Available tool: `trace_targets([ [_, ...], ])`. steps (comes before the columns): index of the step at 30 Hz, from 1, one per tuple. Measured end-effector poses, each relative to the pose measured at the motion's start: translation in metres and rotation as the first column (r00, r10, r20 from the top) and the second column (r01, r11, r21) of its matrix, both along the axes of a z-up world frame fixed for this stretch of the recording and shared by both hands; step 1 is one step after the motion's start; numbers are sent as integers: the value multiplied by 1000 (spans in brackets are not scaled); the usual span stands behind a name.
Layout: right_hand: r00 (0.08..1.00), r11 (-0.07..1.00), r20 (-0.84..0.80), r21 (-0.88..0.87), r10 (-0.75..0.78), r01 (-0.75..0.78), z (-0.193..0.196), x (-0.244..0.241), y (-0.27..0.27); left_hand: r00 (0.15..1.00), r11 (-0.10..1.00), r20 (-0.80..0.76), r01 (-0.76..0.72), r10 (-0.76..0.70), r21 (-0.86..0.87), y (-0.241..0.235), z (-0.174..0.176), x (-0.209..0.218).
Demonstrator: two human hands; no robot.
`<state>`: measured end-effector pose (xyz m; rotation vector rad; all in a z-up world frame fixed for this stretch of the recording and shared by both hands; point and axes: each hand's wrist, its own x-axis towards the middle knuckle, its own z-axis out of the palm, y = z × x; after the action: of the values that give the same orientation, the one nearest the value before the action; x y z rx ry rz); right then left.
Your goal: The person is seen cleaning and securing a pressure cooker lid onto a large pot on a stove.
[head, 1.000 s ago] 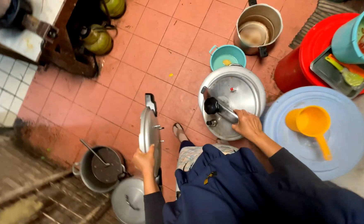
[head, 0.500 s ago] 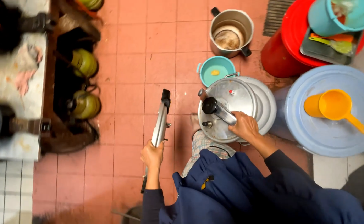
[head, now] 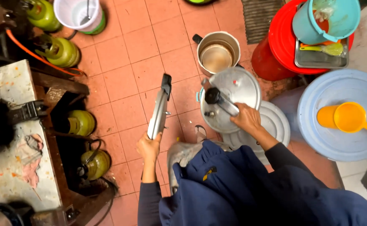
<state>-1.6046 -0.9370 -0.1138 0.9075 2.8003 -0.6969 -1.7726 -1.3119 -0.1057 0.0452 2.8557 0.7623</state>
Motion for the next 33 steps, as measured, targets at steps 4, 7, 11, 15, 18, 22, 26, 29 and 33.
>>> trace_targets([
  [4, 984, 994, -146, 11, -104, 107, 3, -77, 20, 998, 998, -35, 52, -52, 18, 28, 11, -94],
  [7, 959, 979, -198, -13, -202, 204, 12, -131, 23, 997, 997, 12, 74, -75, 33, 41, 4, -162],
  [11, 919, 942, -207, -48, -335, 332, 21, -204, 29, 987, 987, 3, 160, -161, 24, 60, -8, -254],
  [15, 864, 890, -233, -17, -447, 456, 21, -276, 53, 968, 970, 56, 242, -243, 34, 114, -7, -359],
  [18, 831, 849, -203, -6, -518, 528, 23, -313, 62, 940, 942, 67, 335, -336, 26, 145, 0, -419],
  [22, 800, 817, -218, 18, -559, 576, 20, -357, 100, 878, 878, 28, 477, -478, 21, 210, -3, -494],
  [26, 785, 802, -227, 30, -576, 597, 23, -409, 159, 857, 857, 43, 515, -514, -17, 278, -13, -557],
  [29, 779, 793, -231, 44, -583, 607, 30, -451, 214, 827, 829, -55, 560, -559, 0, 343, -11, -604],
  [33, 793, 800, -183, 45, -582, 598, 35, -508, 289, 855, 853, 17, 516, -519, 85, 411, -11, -651],
])
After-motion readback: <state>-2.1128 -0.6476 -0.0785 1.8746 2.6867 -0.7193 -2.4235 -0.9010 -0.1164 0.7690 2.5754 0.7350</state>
